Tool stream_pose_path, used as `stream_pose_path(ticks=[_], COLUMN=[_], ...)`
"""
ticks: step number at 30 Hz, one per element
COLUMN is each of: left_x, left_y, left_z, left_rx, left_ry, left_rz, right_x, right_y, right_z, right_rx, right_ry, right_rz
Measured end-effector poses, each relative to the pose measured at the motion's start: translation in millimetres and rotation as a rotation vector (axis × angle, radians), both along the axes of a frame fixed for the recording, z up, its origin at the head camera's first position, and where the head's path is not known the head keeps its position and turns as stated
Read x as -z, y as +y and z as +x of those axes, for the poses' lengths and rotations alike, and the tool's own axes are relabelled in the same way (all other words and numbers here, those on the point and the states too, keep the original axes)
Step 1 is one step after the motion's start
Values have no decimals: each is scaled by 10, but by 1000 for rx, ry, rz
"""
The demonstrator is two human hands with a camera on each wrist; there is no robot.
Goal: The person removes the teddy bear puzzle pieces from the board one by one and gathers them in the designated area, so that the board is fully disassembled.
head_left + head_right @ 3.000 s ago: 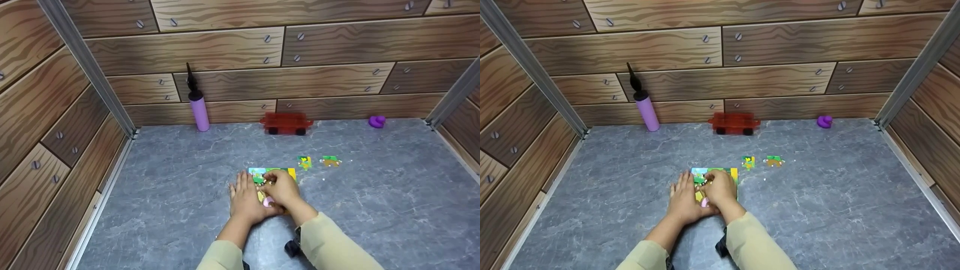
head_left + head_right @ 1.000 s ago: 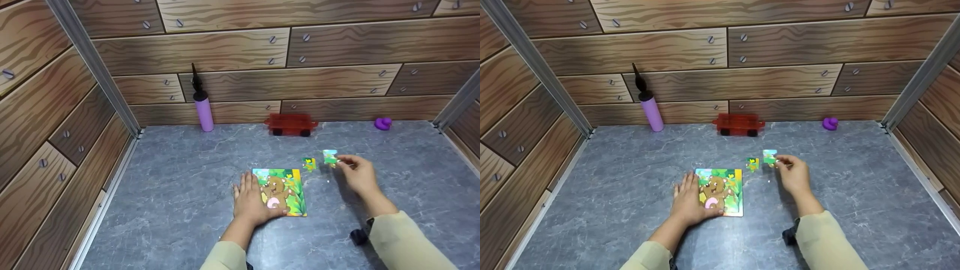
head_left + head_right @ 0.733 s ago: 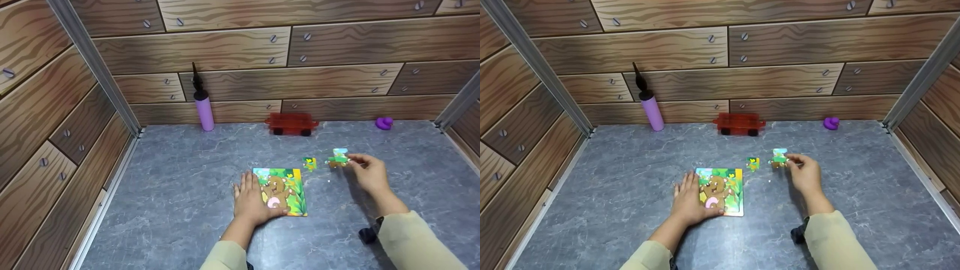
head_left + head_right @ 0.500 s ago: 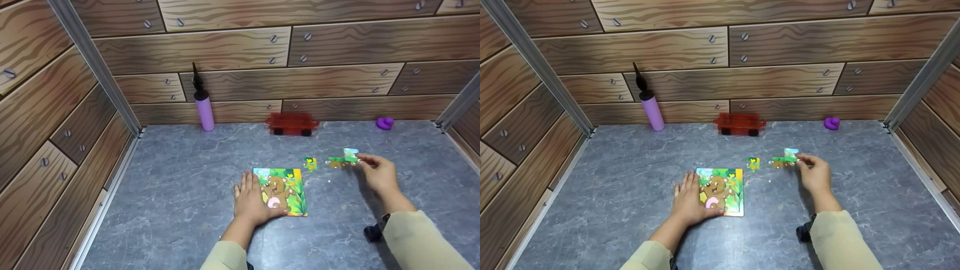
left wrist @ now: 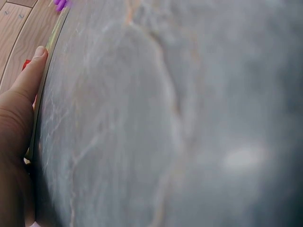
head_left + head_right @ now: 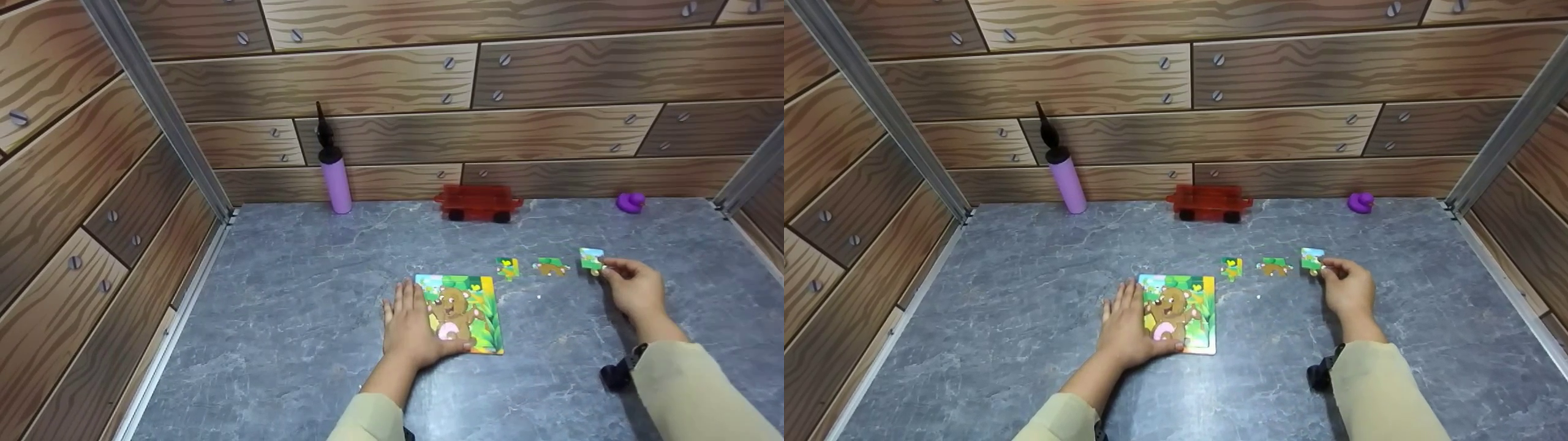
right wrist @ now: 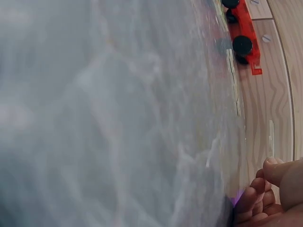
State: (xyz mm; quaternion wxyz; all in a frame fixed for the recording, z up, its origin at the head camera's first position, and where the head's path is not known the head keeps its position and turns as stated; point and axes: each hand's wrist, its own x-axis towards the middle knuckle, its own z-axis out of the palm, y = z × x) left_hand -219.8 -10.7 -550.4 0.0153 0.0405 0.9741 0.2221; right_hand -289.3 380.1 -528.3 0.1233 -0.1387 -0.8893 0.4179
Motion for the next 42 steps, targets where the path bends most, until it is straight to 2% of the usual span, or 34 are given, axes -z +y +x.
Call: stream_pose_path(ticks=[4,9,14,24,32,38,42], left_x=[3,19,20,12,5,12,10], left_y=[-3,-5,-5,-6,-1,4,-4], left_z=[5,-1,5,4,-6,-13,-11], left_rx=[0,-5,-2,0,-7,-10,-8], left_ry=[7,3,2,-18,-11,-9,-20], left_rz=[-5,-2,3,6,9,17,14], right_x=[14,-13,-22,-55,-48,-66,-68], right_y=[35,32,25,27,46,34,-14], right_z=[-17,-51,-81,-98,-116,-108,-94], right_rx=[6,-17,-25,-64,-91,-72,5], right_ry=[-28,-135,-190,-207,-160,-181,-201], right_rz=[-5,10,31,119,165,125,9])
